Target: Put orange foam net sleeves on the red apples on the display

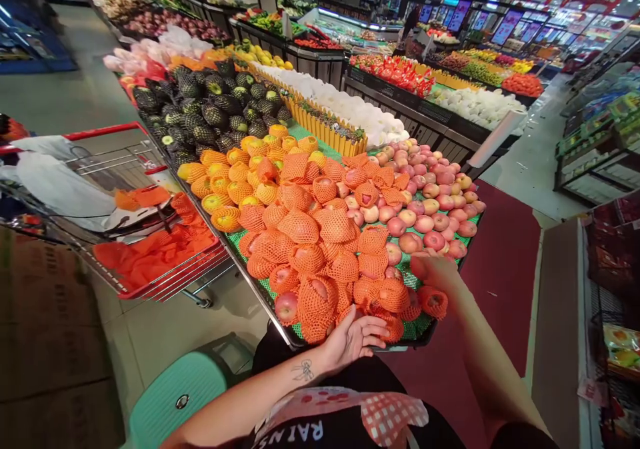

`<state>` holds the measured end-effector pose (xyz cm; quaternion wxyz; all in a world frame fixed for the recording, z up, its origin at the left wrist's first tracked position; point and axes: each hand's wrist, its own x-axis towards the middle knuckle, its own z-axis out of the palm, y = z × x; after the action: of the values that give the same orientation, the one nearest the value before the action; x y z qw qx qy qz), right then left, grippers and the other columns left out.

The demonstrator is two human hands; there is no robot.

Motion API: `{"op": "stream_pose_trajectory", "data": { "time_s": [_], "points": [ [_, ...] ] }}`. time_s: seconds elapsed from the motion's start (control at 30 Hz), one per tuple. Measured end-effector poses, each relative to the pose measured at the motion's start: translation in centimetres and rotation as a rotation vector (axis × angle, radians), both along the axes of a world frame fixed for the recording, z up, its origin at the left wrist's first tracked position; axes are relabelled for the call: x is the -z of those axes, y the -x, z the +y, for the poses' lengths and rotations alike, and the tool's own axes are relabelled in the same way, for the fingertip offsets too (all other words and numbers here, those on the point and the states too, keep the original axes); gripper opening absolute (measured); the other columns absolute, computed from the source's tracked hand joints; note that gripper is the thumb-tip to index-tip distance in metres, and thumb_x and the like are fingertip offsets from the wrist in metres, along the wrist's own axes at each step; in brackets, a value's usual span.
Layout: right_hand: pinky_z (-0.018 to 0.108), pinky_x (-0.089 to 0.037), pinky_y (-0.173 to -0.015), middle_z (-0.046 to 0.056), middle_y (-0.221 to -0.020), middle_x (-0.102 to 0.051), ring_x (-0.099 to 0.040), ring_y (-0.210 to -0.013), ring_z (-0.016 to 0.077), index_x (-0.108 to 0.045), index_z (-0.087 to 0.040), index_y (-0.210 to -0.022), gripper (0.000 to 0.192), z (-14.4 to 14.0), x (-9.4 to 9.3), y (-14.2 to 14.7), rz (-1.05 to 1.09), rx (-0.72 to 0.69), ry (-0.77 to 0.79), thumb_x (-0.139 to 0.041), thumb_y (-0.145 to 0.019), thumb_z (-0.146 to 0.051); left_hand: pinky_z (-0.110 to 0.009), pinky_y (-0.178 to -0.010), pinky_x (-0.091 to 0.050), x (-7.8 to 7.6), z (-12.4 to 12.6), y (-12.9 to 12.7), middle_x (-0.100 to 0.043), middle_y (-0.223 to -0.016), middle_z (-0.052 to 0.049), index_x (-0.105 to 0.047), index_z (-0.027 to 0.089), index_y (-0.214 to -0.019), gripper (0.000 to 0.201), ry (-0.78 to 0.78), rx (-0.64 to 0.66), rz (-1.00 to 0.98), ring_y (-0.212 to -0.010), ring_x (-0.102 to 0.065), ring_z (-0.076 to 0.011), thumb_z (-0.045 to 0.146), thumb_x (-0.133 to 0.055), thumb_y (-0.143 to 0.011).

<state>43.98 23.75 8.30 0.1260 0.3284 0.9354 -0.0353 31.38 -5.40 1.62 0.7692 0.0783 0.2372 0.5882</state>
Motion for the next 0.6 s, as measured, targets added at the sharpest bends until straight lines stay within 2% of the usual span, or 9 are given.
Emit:
{"op": "stream_pose_trajectory", "data": {
  "time_s": [0.13,0.23,0.3,0.37,0.47,0.6],
  "points": [
    [0.034,-0.041,-0.09,0.01,-0.136,-0.059,-0.055,-0.119,0.0325,-0.059,-0.027,-0.133,0.068,-2.5,-3.1,0.2,0.066,-0.046,0.116,-0.071,-0.068,-0.015,-0.026,-0.072,-0.037,0.3,-0.7,-1.1,-0.071,-0.111,-0.012,-0.072,0.015,-0.113,0.061,0.028,0.034,0.022,-0.092,-0.064,-0.0189,0.068,-0.046,-0.096],
    [0.033,-0.042,-0.094,0.007,-0.133,-0.059,-0.056,-0.117,0.0291,-0.059,-0.029,-0.133,0.073,-6.1,-3.5,1.6,0.117,-0.199,0.29,-0.075,-0.064,-0.012,-0.027,-0.071,-0.036,0.5,-1.1,-1.9,-0.071,-0.11,-0.012,-0.071,0.014,-0.113,0.054,0.025,0.083,0.057,-0.092,-0.064,-0.019,0.061,-0.05,-0.097],
    [0.032,-0.042,-0.098,0.007,-0.13,-0.06,-0.056,-0.116,0.0268,-0.06,-0.028,-0.132,0.072,-8.6,-2.8,3.2,0.139,-0.336,0.396,-0.074,-0.064,-0.008,-0.027,-0.071,-0.037,0.8,-1.2,-2.1,-0.07,-0.109,-0.012,-0.07,0.013,-0.112,0.053,0.015,0.124,0.084,-0.091,-0.063,-0.0187,0.06,-0.051,-0.097],
    [0.033,-0.042,-0.1,0.007,-0.13,-0.058,-0.056,-0.115,0.0263,-0.06,-0.028,-0.133,0.069,-10.7,-1.4,4.9,0.147,-0.39,0.44,-0.072,-0.068,-0.008,-0.027,-0.071,-0.037,1.2,-1.3,-2.1,-0.07,-0.11,-0.013,-0.069,0.013,-0.113,0.054,0.007,0.167,0.114,-0.09,-0.062,-0.0186,0.061,-0.051,-0.096],
    [0.036,-0.042,-0.101,0.008,-0.13,-0.057,-0.054,-0.116,0.0273,-0.06,-0.028,-0.132,0.065,-13.1,1.1,7.1,0.115,-0.361,0.411,-0.068,-0.072,-0.006,-0.027,-0.072,-0.038,1.8,-1.5,-1.7,-0.069,-0.109,-0.012,-0.069,0.012,-0.113,0.053,0.008,0.205,0.154,-0.091,-0.063,-0.0183,0.06,-0.051,-0.097],
    [0.038,-0.044,-0.101,0.01,-0.132,-0.056,-0.048,-0.119,0.0296,-0.056,-0.026,-0.138,0.083,-15.2,3.7,8.4,0.106,-0.296,0.319,-0.063,-0.063,0.006,-0.027,-0.072,-0.04,2.6,-1.8,-0.9,-0.067,-0.099,-0.009,-0.069,0.013,-0.103,0.043,0.012,0.277,0.184,-0.089,-0.064,-0.0175,0.052,-0.051,-0.098]
  ]
}}
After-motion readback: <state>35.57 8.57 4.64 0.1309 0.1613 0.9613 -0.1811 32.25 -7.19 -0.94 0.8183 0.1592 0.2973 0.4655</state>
